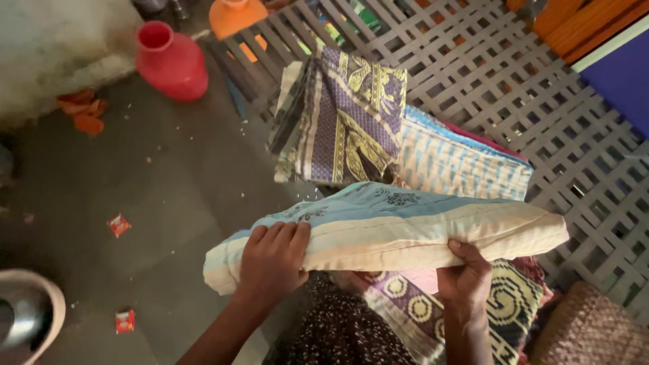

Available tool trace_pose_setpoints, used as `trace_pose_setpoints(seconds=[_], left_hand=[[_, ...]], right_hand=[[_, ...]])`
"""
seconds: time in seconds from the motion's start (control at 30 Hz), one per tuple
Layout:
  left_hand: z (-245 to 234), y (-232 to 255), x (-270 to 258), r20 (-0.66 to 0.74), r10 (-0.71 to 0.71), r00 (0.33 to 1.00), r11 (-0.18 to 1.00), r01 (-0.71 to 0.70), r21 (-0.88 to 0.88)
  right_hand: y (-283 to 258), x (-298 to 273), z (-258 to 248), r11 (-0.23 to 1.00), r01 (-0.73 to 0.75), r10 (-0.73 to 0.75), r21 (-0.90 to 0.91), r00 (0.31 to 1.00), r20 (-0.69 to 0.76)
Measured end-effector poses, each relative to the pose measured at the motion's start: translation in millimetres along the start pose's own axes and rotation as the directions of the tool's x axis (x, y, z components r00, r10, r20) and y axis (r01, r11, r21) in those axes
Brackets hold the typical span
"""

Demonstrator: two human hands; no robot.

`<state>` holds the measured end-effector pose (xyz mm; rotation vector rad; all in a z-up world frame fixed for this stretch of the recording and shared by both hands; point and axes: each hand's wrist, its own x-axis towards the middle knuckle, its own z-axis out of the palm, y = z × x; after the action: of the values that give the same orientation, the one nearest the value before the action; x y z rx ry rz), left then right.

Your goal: The person folds several blankets and a patterned pillowcase by hand on top of a woven cot, then stacks them.

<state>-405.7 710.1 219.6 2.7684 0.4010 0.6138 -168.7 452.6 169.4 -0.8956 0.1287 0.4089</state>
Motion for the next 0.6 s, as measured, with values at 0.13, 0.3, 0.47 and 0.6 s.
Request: trace_pose_setpoints(seconds=[0.13, 0.3, 0.47, 0.6], left_hand=[[-11.1, -49.8, 42.3, -0.048, 0.095, 0.994, 0.995, -0.095, 0.003], [-13.5, -117.7, 110.2, -0.047, 0.119, 0.992, 0.993, -0.118, 0.016], [-25.2, -183.5, 169.2, -0.015, 0.107, 0.994, 0.994, -0.107, -0.003], [-31.6, -239.2, 208.9, -0.005, 0.108, 0.994, 0.994, -0.108, -0.007]], right_hand=[[27.6, 44.2, 25.6, 0.999, 0.029, -0.029, 0.038, 1.000, -0.001], [59.1, 103.2, 76.2, 0.998, 0.028, -0.027, 0.050, 0.999, -0.036], [91.0, 150.5, 147.4, 0.999, 0.043, -0.042, 0.029, 0.999, -0.032], [117.4, 191.9, 193.4, 0.998, 0.039, -0.039, 0.039, 0.999, -0.008]])
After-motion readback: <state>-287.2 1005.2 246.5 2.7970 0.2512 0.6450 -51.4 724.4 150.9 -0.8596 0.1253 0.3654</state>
